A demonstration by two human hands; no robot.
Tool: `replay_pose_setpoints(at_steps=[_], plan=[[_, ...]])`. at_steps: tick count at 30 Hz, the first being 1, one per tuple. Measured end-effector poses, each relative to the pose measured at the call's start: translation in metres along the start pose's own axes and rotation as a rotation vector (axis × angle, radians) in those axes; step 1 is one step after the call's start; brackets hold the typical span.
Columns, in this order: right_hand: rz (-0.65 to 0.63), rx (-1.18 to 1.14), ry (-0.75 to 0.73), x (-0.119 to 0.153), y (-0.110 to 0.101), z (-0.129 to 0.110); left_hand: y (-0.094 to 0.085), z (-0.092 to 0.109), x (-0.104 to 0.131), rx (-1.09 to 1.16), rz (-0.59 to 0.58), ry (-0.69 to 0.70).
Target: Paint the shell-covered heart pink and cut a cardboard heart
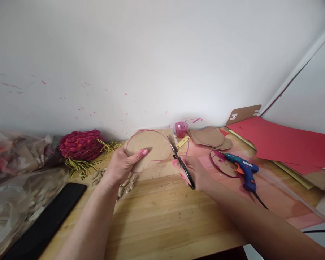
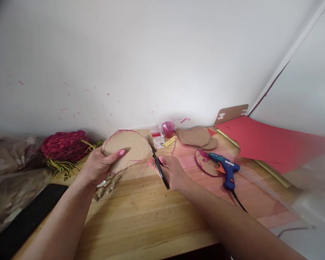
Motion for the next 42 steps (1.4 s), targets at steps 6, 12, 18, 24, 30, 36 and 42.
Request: replay_pose_setpoints(at_steps=[6, 12, 18, 24, 30, 36, 42], plan=[[0.002, 0.03, 0.008, 0.001, 0.0, -0.003, -0.008, -0.004, -0.003, 0.019, -0.01, -0.005], [0.008, 0.046, 0.03, 0.001, 0.002, -0.004, -0.011, -0.002, -0.002, 0.033, 0.006, -0.006], [0.002, 0.011, 0.047, 0.003, 0.005, -0.005, -0.01, -0.007, -0.002, 0.119, 0.046, -0.013], [-0.04, -0.043, 0.071, 0.002, 0.006, 0.004, -0.019, -0.009, -0.003, 0.025, 0.09, -0.037], [-0.095, -0.033, 0.081, -0.001, 0.006, 0.012, -0.01, -0.014, -0.003, -0.004, -0.02, -0.088], [-0.108, -0.071, 0.057, -0.001, 0.007, 0.008, -0.009, -0.015, -0.003, -0.018, -0.001, -0.078], [-0.103, -0.114, 0.055, -0.001, 0.008, 0.013, -0.012, -0.013, -0.003, -0.03, 0.025, -0.094]])
Point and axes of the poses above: each hand's wrist, its own x-axis away from the middle knuckle, its own y-axis out of the palm, z = x × y, the point moved 8 cm from there along -x, towards the middle knuckle, and after that the axes turned 12 degrees about -z, right-handed, at the moved point
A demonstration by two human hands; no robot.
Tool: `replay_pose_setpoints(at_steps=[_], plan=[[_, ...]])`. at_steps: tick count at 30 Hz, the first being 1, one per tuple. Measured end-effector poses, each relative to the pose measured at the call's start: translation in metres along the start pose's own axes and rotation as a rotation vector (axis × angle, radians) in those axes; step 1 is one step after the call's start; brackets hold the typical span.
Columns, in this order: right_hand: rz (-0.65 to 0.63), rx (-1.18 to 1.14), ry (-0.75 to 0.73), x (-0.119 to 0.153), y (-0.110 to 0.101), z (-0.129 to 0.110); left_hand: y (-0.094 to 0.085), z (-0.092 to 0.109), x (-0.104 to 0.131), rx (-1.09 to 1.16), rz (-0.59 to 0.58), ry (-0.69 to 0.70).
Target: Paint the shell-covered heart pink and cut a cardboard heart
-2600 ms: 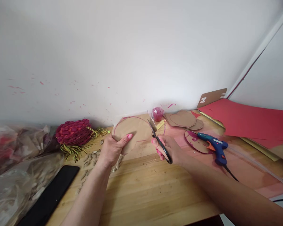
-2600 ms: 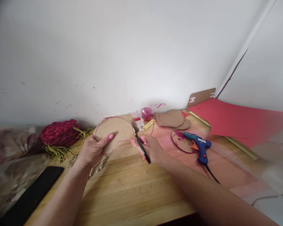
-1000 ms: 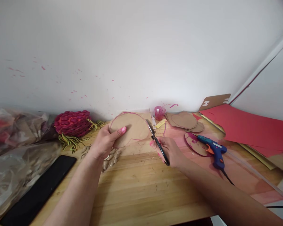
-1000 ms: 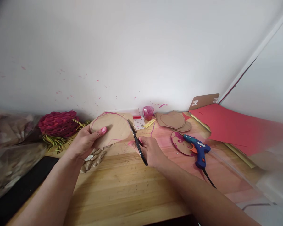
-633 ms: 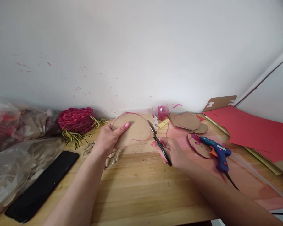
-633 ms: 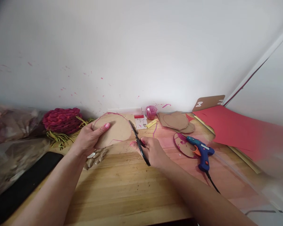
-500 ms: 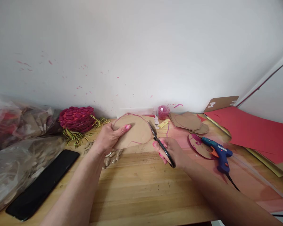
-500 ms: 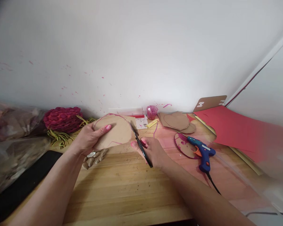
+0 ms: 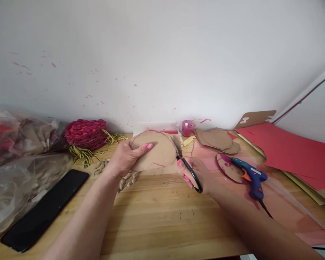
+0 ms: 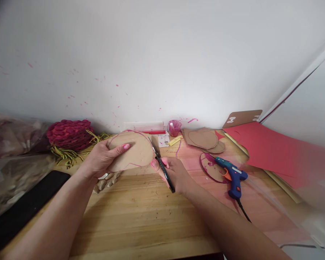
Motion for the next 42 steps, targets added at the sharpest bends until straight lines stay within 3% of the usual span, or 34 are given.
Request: replay_pose_setpoints(at_steps=[17, 31, 42], plan=[[0.041, 0.224, -0.036, 0.003, 0.0, -0.018, -0.004, 0.007, 0.001, -0.069, -0.026, -0.012], [0.011, 0.225, 0.006, 0.003, 0.002, -0.016, -0.006, 0.009, 0.001, -0.064, -0.081, -0.021], [-0.013, 0.059, 0.071, -0.001, -0.002, 0.004, 0.006, -0.003, 0.003, -0.101, -0.141, -0.088]])
Point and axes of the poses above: each hand's wrist, its own x-axis away from the middle knuckle, its own y-axis out of the palm, z = x × y, the point moved 8 cm from there along -x, towards the middle knuckle, and after that the axes turned 12 degrees about -z, right-handed, at the moved point
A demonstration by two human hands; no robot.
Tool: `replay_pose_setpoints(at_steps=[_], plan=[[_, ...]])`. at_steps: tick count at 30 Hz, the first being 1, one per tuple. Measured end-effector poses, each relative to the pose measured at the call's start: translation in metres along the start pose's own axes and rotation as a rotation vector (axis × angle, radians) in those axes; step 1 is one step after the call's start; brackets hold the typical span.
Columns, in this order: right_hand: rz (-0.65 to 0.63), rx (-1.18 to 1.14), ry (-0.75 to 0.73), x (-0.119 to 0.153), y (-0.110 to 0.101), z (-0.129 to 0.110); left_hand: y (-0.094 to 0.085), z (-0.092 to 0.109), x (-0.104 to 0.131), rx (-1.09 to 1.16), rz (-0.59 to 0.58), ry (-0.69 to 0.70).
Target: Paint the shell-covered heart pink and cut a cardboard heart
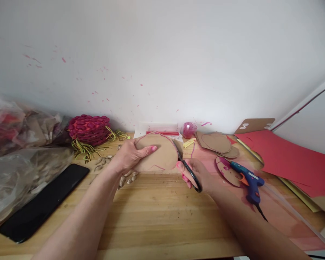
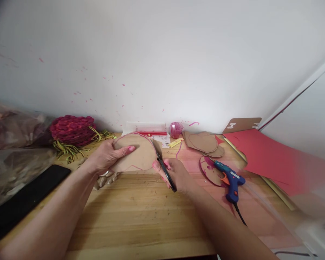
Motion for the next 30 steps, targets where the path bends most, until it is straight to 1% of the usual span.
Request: replay_pose_setpoints(at_steps=[4, 9, 13, 19, 26, 28, 30], plan=[[-0.021, 0.006, 0.002, -0.002, 0.0, 0.001, -0.002, 0.0, 0.0, -0.054, 0.031, -0.008], [-0.001, -0.025, 0.015, -0.003, -0.002, 0.005, -0.005, 0.002, 0.0, -0.035, 0.029, 0.016], [-0.003, 0.013, 0.004, -0.002, -0.001, 0.002, -0.007, 0.003, 0.001, -0.052, 0.027, 0.015], [-0.005, 0.009, 0.027, 0.003, 0.001, -0.006, -0.008, 0.006, 0.002, -0.067, 0.037, 0.018], [0.015, 0.131, 0.054, 0.005, -0.004, -0.01, -0.015, 0.009, 0.002, -0.155, 0.043, 0.051], [0.018, 0.172, 0.051, 0.005, -0.006, -0.013, -0.018, 0.008, 0.002, -0.191, 0.058, 0.049], [0.022, 0.182, 0.04, 0.005, -0.007, -0.016, -0.018, 0.008, 0.002, -0.203, 0.047, 0.048]])
Point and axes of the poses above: each hand's wrist, its own x-axis away from the middle knuckle, its own y-axis out of the palm, z = x × y, the point moved 8 cm from there along -x, towards the middle knuckle, and after that the axes turned 12 degrees about -z, right-handed, at the moved point
